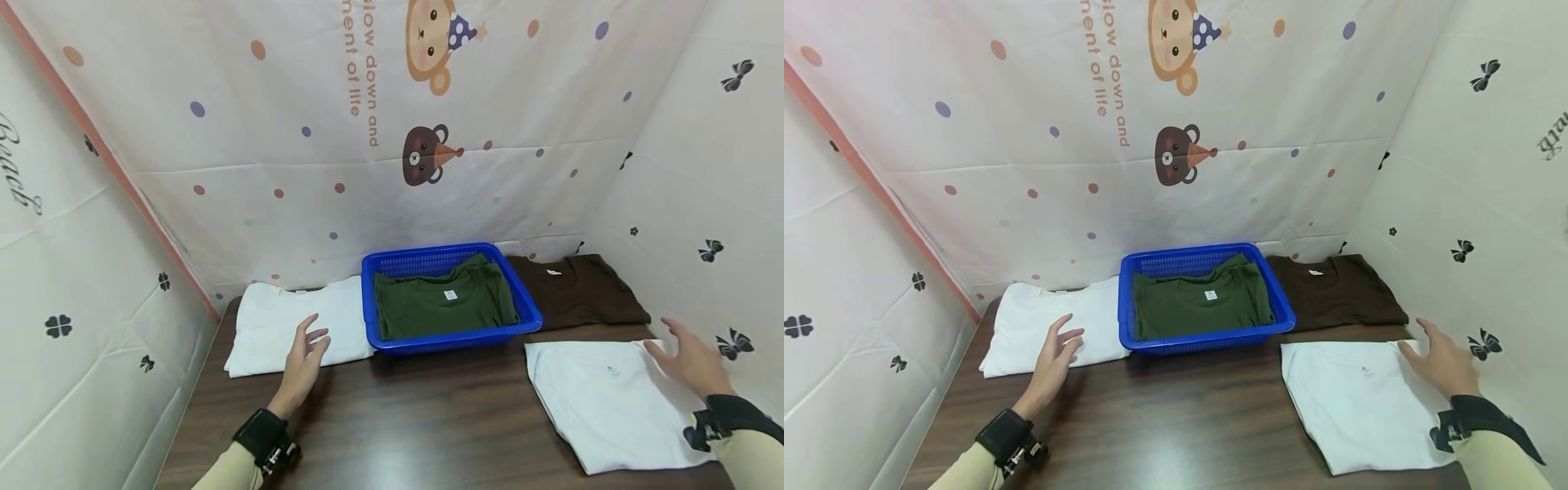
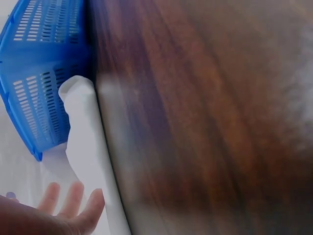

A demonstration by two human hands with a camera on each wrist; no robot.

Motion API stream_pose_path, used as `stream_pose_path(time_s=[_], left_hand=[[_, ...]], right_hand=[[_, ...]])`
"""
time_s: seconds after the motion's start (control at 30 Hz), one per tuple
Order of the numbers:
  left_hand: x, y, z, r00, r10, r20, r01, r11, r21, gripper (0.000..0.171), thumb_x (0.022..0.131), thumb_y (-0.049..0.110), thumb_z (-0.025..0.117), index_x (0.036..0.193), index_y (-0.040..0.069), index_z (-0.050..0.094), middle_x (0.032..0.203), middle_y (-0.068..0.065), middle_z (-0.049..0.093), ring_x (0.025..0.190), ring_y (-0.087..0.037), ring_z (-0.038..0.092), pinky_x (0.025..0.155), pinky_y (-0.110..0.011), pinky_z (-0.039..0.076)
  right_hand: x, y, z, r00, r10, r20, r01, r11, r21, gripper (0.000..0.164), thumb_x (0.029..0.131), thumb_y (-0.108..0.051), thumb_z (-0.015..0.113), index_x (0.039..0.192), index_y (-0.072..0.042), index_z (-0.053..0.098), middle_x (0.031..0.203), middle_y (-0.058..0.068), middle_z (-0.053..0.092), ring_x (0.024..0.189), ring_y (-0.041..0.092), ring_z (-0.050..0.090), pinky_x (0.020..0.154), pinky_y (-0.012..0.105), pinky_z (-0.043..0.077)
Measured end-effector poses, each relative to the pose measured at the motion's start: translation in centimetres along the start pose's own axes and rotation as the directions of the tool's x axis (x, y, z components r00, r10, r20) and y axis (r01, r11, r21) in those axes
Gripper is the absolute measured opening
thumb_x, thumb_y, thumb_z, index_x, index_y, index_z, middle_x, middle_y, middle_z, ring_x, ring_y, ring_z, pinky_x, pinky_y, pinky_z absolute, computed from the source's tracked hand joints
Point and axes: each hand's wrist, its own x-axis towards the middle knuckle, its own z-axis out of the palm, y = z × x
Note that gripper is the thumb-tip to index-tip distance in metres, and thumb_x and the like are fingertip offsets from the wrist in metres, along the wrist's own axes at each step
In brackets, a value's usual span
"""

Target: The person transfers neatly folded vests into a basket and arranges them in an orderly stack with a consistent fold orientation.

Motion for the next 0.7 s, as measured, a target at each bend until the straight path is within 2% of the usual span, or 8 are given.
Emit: stream_pose_path(time_s=[0.13,0.33,0.43,0.57,0.7], left_hand=[[-0.26,0.02,-0.03,1.000,0.000,-0.003,0.000,1.000,0.001,0.055,0.107,0.022,0.055,0.157,0.024,0.032,0.141,-0.021,0.058,0.125,-0.034,0.060,0.102,-0.053,0.046],[-0.63,-0.23,-0.51,1.000,-0.004,0.009,0.004,1.000,0.002,0.052,0.107,0.020,0.055,0.156,0.023,0.035,0.139,-0.020,0.060,0.122,-0.034,0.063,0.095,-0.042,0.051],[-0.62,-0.27,-0.72,1.000,-0.008,0.012,0.008,1.000,-0.021,0.051,0.108,0.020,0.054,0.155,0.023,0.036,0.138,-0.021,0.060,0.121,-0.036,0.063,0.094,-0.043,0.054],[-0.56,-0.01,-0.75,1.000,-0.012,0.009,0.013,0.999,-0.051,0.049,0.107,0.019,0.054,0.153,0.021,0.039,0.136,-0.022,0.062,0.119,-0.038,0.064,0.093,-0.050,0.055],[-0.67,0.12,-0.77,1.000,-0.010,0.016,0.011,0.998,-0.058,0.047,0.108,0.020,0.055,0.153,0.017,0.040,0.134,-0.023,0.063,0.118,-0.040,0.064,0.091,-0.049,0.057]], right_hand=[[-0.09,0.25,-0.48,0.998,-0.003,0.060,0.002,1.000,0.008,0.088,0.101,-0.039,0.063,0.154,0.012,0.016,0.142,0.050,0.028,0.120,0.072,0.032,0.090,0.084,0.029],[-0.10,0.13,-0.78,0.987,0.017,0.158,-0.020,1.000,0.017,0.092,0.099,-0.041,0.063,0.152,0.015,0.014,0.138,0.053,0.027,0.118,0.073,0.031,0.090,0.082,0.034],[0.24,0.52,-0.81,0.984,0.029,0.175,-0.031,0.999,0.011,0.094,0.097,-0.042,0.065,0.152,0.015,0.014,0.136,0.054,0.028,0.118,0.073,0.032,0.090,0.082,0.035],[0.46,0.73,-0.90,0.980,0.041,0.194,-0.041,0.999,-0.003,0.097,0.096,-0.044,0.067,0.151,0.016,0.014,0.134,0.055,0.029,0.117,0.073,0.033,0.090,0.081,0.036],[0.39,0.47,-1.12,0.976,0.046,0.214,-0.044,0.999,-0.014,0.096,0.095,-0.042,0.068,0.149,0.017,0.015,0.133,0.055,0.029,0.116,0.073,0.034,0.090,0.080,0.038]])
